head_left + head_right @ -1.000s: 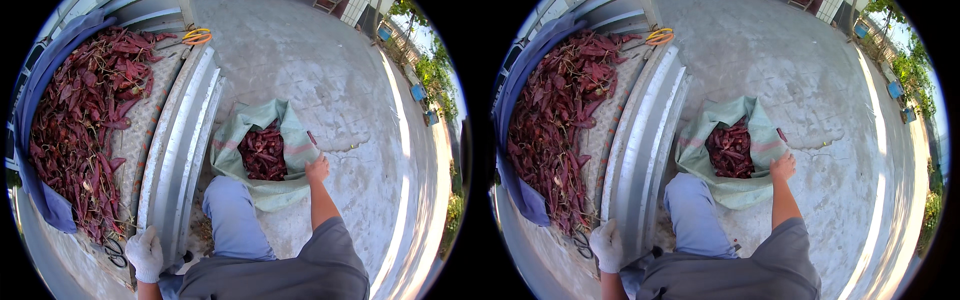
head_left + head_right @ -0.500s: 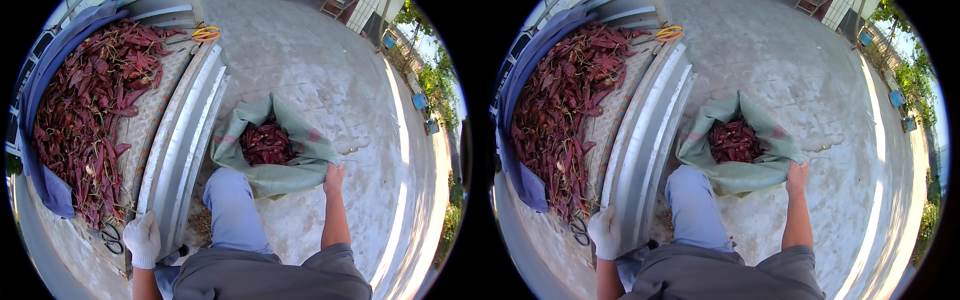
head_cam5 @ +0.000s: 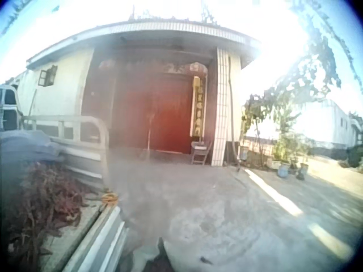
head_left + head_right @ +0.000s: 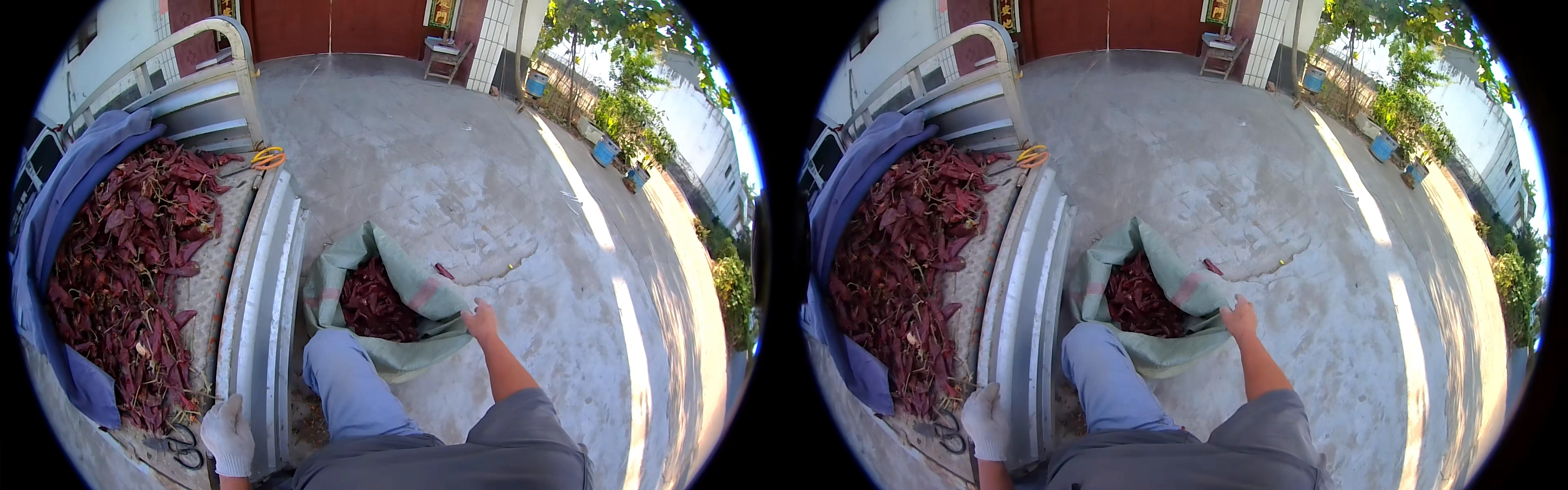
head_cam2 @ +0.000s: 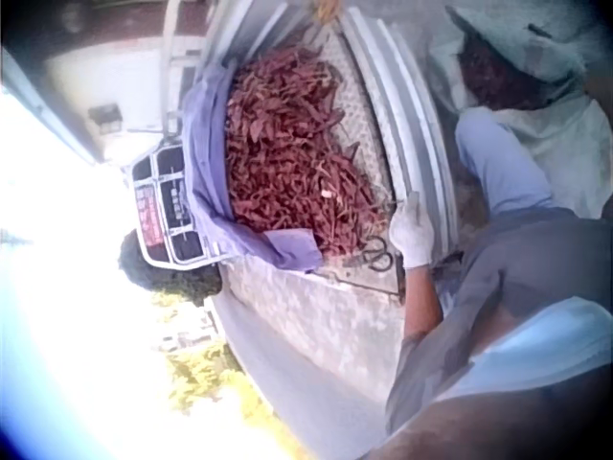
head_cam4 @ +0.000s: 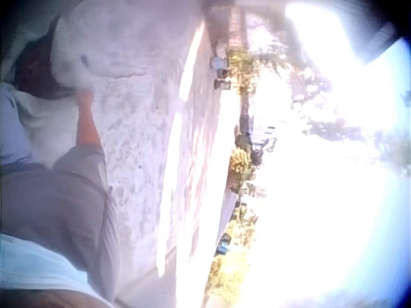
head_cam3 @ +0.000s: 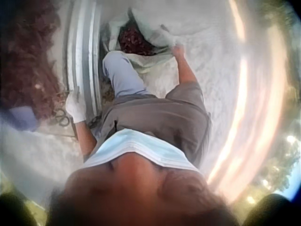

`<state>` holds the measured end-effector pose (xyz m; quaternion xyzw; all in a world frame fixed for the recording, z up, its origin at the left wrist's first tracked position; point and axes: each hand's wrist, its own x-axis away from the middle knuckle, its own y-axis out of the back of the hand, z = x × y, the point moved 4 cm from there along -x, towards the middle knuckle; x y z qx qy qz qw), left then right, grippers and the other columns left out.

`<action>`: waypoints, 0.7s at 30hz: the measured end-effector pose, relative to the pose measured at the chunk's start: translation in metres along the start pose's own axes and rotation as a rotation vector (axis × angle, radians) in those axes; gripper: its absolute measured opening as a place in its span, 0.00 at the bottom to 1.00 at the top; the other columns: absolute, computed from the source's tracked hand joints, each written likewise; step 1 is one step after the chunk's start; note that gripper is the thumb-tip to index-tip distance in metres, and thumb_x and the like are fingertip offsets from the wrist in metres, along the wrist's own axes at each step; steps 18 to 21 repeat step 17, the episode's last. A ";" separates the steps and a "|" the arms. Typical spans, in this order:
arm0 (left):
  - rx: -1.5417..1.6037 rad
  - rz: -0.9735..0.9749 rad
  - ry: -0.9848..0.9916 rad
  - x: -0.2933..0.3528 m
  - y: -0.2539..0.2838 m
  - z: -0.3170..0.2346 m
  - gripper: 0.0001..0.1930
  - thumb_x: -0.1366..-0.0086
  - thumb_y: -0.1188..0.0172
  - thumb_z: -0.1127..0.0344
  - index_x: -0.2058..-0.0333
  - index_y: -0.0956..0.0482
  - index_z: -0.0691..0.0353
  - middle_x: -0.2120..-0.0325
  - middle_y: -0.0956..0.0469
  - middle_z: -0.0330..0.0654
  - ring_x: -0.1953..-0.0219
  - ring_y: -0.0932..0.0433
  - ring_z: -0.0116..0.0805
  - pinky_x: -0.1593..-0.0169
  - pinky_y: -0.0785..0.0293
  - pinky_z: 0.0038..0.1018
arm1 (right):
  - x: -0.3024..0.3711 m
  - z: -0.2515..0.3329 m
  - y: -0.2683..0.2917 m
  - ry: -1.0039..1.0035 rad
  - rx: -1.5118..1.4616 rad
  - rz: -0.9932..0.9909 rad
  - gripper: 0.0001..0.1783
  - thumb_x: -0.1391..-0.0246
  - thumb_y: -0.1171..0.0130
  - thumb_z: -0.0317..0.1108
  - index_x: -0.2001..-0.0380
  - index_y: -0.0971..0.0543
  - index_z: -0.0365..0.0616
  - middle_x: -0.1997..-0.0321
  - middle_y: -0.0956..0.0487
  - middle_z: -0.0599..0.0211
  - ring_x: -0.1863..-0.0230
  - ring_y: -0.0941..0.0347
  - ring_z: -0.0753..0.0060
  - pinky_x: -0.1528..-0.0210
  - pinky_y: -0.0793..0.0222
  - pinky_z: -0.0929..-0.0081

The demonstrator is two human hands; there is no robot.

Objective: The person sits at the tailgate of a truck and removes stems from dried red chilies one by one. They use scissors to cut the stems and place the trimmed chilies into a sack on the ground.

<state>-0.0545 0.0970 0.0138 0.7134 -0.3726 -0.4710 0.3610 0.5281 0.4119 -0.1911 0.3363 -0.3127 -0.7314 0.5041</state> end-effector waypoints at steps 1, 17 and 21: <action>0.020 -0.048 -0.009 0.004 0.001 0.004 0.09 0.39 0.37 0.70 0.60 0.15 0.56 0.73 0.20 0.50 0.67 0.20 0.56 0.63 0.26 0.49 | -0.003 0.021 0.006 0.076 0.012 -0.076 0.26 0.43 0.34 0.42 0.46 0.17 0.36 0.60 0.13 0.47 0.57 0.17 0.41 0.50 0.23 0.51; -0.372 -0.233 0.538 0.003 0.149 0.103 0.21 0.36 0.35 0.52 0.50 0.13 0.57 0.49 0.14 0.47 0.43 0.20 0.52 0.37 0.30 0.48 | 0.053 0.248 0.018 0.185 -0.810 0.566 0.14 0.31 0.43 0.29 0.49 0.17 0.30 0.65 0.17 0.66 0.68 0.19 0.76 0.63 0.22 0.77; -0.372 -0.233 0.538 0.003 0.149 0.103 0.21 0.36 0.35 0.52 0.50 0.13 0.57 0.49 0.14 0.47 0.43 0.20 0.52 0.37 0.30 0.48 | 0.053 0.248 0.018 0.185 -0.810 0.566 0.14 0.31 0.43 0.29 0.49 0.17 0.30 0.65 0.17 0.66 0.68 0.19 0.76 0.63 0.22 0.77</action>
